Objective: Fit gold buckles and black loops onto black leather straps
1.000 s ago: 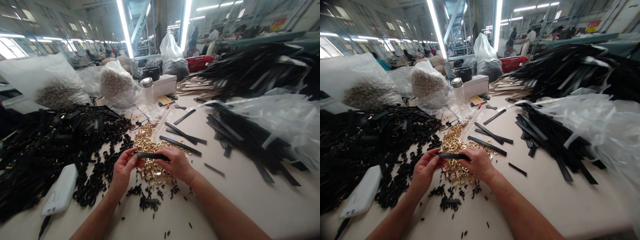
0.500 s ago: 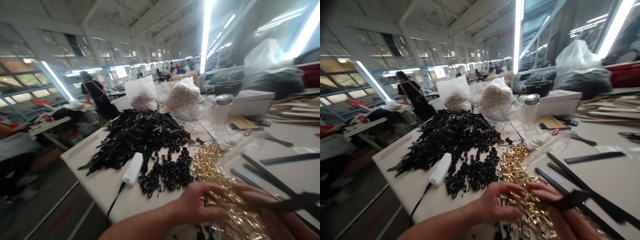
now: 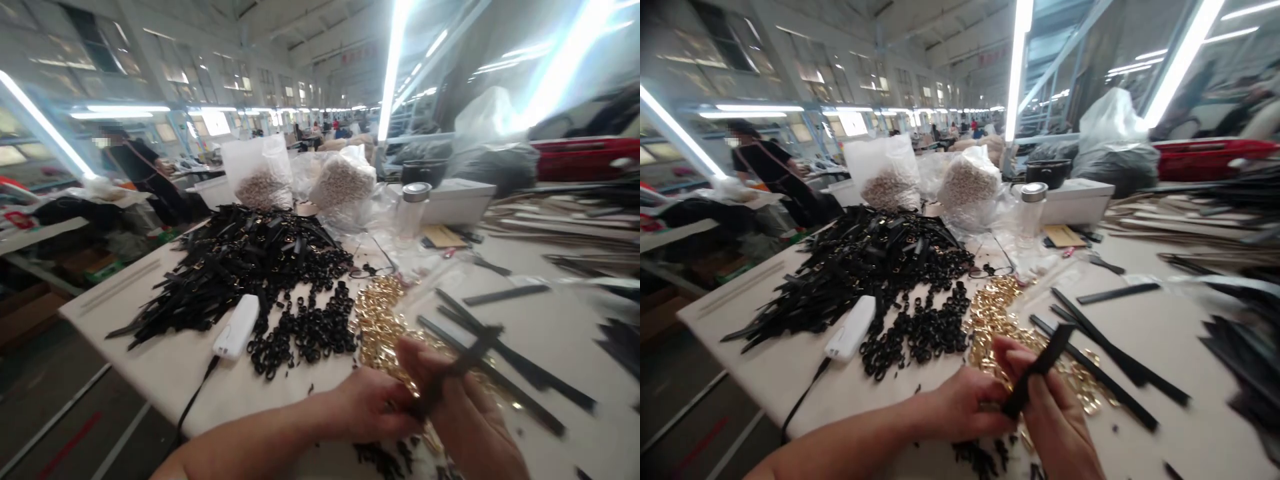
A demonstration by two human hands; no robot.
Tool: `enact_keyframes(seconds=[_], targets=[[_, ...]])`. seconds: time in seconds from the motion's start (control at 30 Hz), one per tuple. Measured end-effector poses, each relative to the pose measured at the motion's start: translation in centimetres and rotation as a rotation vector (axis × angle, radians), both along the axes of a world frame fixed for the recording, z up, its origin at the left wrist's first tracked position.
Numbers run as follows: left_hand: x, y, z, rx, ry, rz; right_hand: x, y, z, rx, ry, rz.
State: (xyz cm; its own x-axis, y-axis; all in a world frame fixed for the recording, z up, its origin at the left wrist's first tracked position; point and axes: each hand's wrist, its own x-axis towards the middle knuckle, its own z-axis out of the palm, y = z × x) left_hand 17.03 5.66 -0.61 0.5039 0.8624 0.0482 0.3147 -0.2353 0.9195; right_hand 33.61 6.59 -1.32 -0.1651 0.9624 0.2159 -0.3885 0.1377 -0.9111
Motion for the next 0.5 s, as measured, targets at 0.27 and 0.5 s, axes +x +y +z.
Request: enact_keyframes(seconds=[0.27, 0.5], targets=[[-0.5, 0.8, 0.3, -0.36, -0.452, 0.276, 0.5, 1.5, 1.3, -0.212, 0.096, -0.208], [-1.3, 1.1, 0.2, -0.489, -0.608, 0.336, 3.9, 3.8, 1.3, -0.005, -0.115, -0.708]])
